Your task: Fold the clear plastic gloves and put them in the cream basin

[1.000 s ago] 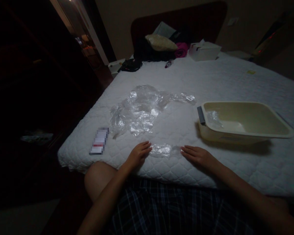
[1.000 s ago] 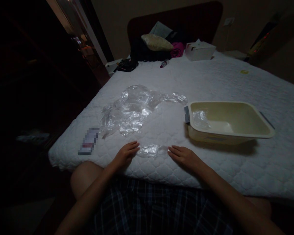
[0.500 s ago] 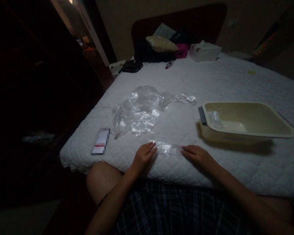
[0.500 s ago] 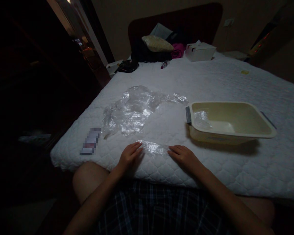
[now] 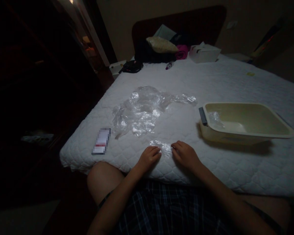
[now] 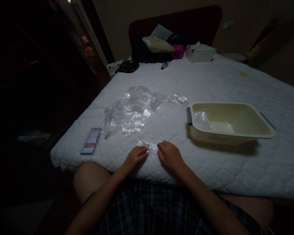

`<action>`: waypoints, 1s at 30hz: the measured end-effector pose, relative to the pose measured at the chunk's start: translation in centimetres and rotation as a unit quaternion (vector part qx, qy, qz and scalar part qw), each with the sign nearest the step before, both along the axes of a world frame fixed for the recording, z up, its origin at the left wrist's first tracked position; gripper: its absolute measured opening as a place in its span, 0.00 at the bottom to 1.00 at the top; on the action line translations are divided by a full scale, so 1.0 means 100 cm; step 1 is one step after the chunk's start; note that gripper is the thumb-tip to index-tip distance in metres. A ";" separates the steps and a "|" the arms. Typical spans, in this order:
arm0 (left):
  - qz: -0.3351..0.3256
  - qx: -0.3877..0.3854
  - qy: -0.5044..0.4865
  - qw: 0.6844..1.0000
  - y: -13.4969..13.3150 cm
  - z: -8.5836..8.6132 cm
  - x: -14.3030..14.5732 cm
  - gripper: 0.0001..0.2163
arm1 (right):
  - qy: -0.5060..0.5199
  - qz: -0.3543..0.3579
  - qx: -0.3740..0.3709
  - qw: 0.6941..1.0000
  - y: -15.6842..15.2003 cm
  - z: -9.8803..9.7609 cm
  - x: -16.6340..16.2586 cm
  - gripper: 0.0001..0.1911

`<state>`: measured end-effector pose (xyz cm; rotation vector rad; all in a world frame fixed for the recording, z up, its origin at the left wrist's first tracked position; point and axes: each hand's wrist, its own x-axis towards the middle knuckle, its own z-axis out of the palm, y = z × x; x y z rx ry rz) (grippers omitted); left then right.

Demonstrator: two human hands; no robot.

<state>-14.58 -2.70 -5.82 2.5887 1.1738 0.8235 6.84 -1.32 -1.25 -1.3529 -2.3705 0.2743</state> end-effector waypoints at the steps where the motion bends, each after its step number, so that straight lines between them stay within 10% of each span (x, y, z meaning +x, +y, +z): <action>1: 0.002 0.015 0.003 1.000 0.000 -0.001 0.000 0.08 | -0.017 -0.008 -0.017 1.000 -0.001 -0.005 -0.005 0.09; 6: 0.007 0.099 0.017 0.995 0.002 -0.009 0.000 0.08 | -0.025 -0.032 -0.047 0.998 -0.003 -0.021 -0.010 0.08; 16: -0.014 0.031 -0.161 0.986 0.002 -0.013 -0.012 0.17 | 0.133 -0.007 -0.092 0.987 0.003 -0.007 0.013 0.09; 24: 0.035 0.050 -0.126 0.990 0.002 -0.002 -0.013 0.08 | 0.040 0.029 -0.036 0.998 -0.021 -0.009 0.003 0.10; 30: 0.133 0.040 -0.077 0.987 0.006 -0.011 -0.013 0.20 | -0.076 0.030 0.029 0.996 -0.033 -0.019 -0.018 0.10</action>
